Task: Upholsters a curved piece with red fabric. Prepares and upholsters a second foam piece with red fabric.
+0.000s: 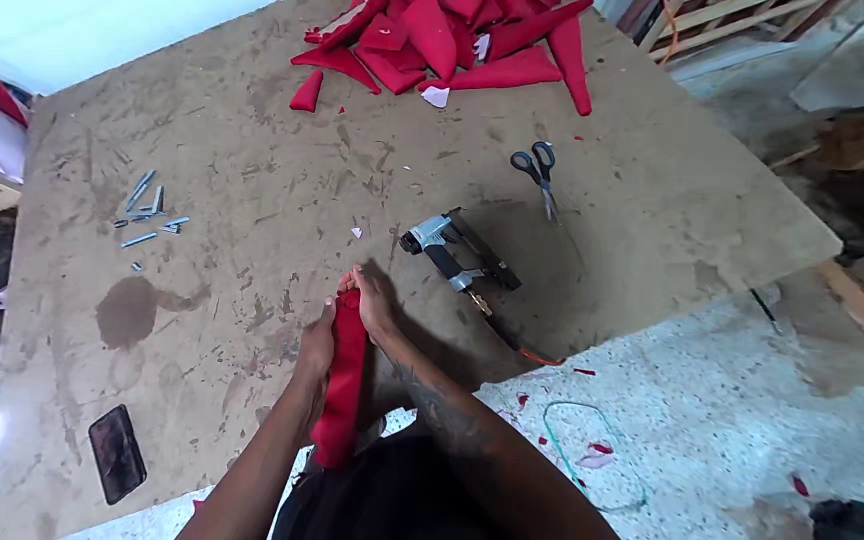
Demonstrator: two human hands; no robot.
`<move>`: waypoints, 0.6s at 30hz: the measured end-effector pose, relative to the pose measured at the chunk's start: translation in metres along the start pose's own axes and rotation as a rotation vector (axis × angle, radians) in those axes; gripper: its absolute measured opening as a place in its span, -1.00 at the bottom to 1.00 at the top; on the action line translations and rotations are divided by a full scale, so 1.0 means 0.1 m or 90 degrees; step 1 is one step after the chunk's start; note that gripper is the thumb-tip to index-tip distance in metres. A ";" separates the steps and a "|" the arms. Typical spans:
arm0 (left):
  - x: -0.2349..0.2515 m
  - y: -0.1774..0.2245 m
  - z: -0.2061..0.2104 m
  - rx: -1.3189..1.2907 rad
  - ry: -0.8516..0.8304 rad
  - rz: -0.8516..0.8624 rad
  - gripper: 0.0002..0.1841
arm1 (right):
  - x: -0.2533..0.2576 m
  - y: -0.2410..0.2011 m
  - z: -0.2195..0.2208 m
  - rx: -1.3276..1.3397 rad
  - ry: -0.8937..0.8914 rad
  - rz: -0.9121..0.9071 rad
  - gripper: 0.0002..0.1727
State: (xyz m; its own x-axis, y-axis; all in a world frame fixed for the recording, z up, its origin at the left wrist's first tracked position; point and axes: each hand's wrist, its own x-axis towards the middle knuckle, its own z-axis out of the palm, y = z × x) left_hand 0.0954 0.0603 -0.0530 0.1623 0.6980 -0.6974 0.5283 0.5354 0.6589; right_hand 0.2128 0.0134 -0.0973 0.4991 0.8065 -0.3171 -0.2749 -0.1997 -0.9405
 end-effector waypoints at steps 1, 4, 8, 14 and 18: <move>-0.01 -0.01 -0.09 0.024 -0.030 -0.014 -0.15 | 0.07 0.00 0.02 0.002 -0.019 -0.008 -0.20; 0.02 0.08 -0.21 0.150 -0.073 -0.005 -0.18 | 0.24 0.15 0.10 0.036 -0.044 -0.001 -0.18; 0.16 0.29 -0.11 0.112 -0.013 0.036 -0.61 | 0.17 0.21 0.13 0.020 -0.035 0.038 -0.24; 0.30 0.24 0.01 0.092 0.038 0.047 -0.45 | 0.15 0.41 0.18 0.053 0.005 0.001 -0.29; 0.57 -0.10 0.10 0.034 0.000 0.101 -0.41 | 0.24 0.53 0.15 0.155 -0.046 -0.121 -0.12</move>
State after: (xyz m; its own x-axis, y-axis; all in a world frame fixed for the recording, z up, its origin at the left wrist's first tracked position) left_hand 0.1074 0.0904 -0.1023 0.2471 0.7717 -0.5860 0.5394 0.3928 0.7448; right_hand 0.1973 0.0306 -0.1531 0.5035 0.8555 -0.1206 -0.3757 0.0911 -0.9223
